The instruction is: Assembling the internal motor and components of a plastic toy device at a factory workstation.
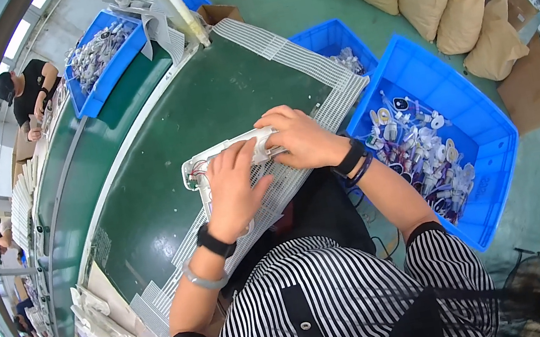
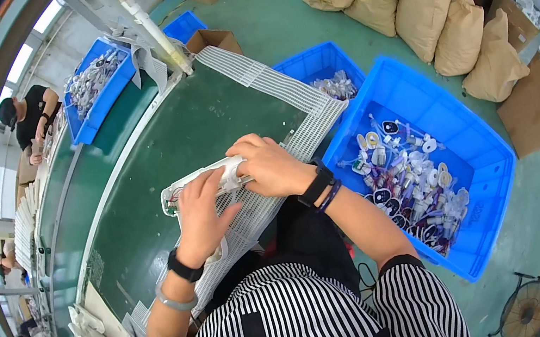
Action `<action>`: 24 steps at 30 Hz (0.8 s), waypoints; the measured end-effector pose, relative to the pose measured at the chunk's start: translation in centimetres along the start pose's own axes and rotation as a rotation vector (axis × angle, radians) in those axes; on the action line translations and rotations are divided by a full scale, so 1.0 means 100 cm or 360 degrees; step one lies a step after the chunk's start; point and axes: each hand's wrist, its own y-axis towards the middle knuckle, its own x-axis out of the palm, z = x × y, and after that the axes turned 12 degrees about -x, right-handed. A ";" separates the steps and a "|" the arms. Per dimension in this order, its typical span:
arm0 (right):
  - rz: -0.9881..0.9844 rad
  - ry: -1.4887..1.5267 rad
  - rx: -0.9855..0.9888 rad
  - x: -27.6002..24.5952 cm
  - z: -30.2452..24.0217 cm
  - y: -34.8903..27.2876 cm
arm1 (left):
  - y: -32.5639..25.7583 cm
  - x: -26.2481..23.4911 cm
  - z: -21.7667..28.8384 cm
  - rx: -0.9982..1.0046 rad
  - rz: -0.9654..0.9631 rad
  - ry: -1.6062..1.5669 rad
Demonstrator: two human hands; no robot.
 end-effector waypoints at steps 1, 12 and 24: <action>0.0009 0.0008 -0.0013 -0.008 -0.002 0.001 | -0.008 -0.014 -0.002 -0.0046 0.0064 -0.0037; -0.0634 0.0337 0.0152 -0.033 0.046 0.079 | -0.160 -0.039 -0.068 -0.0921 0.0349 -0.0396; -0.1416 0.0633 0.0476 0.011 0.068 0.132 | -0.086 -0.041 -0.060 -0.0146 0.0174 -0.0232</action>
